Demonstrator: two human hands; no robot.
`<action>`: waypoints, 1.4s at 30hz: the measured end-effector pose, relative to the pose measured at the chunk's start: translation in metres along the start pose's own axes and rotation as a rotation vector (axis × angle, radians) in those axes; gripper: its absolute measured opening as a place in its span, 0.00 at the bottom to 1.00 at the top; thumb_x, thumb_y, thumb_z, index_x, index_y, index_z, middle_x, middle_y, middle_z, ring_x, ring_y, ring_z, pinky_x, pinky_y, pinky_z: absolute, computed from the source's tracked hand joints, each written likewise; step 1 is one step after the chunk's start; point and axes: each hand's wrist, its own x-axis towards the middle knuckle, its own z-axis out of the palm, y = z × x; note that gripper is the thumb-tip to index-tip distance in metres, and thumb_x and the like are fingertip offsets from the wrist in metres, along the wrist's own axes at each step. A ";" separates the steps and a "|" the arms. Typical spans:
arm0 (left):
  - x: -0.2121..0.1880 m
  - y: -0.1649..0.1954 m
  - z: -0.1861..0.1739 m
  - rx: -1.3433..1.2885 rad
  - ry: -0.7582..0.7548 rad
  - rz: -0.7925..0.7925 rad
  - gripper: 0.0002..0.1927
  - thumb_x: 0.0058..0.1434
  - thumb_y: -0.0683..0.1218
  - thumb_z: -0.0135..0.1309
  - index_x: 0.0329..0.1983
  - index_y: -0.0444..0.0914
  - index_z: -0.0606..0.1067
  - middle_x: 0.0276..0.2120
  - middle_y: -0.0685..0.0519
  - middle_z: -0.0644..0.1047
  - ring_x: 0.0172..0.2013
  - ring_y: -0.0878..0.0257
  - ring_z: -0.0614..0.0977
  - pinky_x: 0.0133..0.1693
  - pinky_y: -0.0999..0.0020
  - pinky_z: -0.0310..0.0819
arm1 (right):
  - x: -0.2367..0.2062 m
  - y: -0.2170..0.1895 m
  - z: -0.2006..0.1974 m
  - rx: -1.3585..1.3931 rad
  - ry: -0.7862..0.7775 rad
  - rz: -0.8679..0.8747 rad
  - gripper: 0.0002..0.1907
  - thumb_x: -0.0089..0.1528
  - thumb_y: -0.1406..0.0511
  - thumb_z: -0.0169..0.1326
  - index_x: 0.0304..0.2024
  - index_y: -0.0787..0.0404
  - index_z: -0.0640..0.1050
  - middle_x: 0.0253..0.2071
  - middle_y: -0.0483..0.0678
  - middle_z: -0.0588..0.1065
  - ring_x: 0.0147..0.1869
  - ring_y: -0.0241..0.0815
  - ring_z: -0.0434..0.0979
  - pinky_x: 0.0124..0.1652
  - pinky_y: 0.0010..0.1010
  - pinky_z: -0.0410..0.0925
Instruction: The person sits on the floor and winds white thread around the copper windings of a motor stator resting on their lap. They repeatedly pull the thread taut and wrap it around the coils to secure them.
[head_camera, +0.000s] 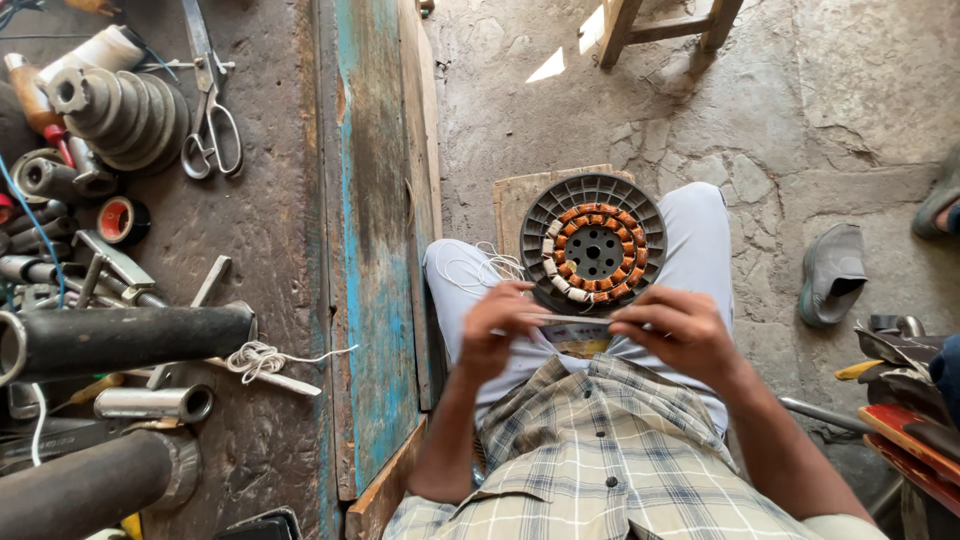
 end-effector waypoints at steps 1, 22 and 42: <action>-0.005 0.002 -0.015 -0.050 0.153 -0.034 0.06 0.73 0.44 0.53 0.45 0.38 0.79 0.31 0.51 0.83 0.30 0.67 0.83 0.62 0.51 0.75 | -0.003 0.004 -0.008 -0.018 0.015 0.040 0.08 0.55 0.67 0.67 0.35 0.62 0.83 0.30 0.45 0.78 0.28 0.36 0.79 0.27 0.27 0.70; -0.004 0.025 -0.004 -0.329 -0.704 -0.107 0.13 0.68 0.54 0.58 0.35 0.41 0.83 0.35 0.54 0.81 0.45 0.60 0.80 0.53 0.58 0.75 | -0.050 0.060 -0.053 0.803 0.776 0.613 0.09 0.74 0.69 0.52 0.53 0.66 0.79 0.47 0.55 0.80 0.47 0.44 0.84 0.50 0.34 0.79; 0.019 0.035 0.034 0.144 -0.154 -0.124 0.08 0.65 0.42 0.64 0.45 0.36 0.81 0.36 0.51 0.81 0.35 0.60 0.82 0.38 0.66 0.77 | -0.008 -0.006 0.016 0.194 -0.138 0.220 0.11 0.57 0.71 0.63 0.43 0.62 0.81 0.34 0.48 0.83 0.36 0.41 0.87 0.35 0.31 0.77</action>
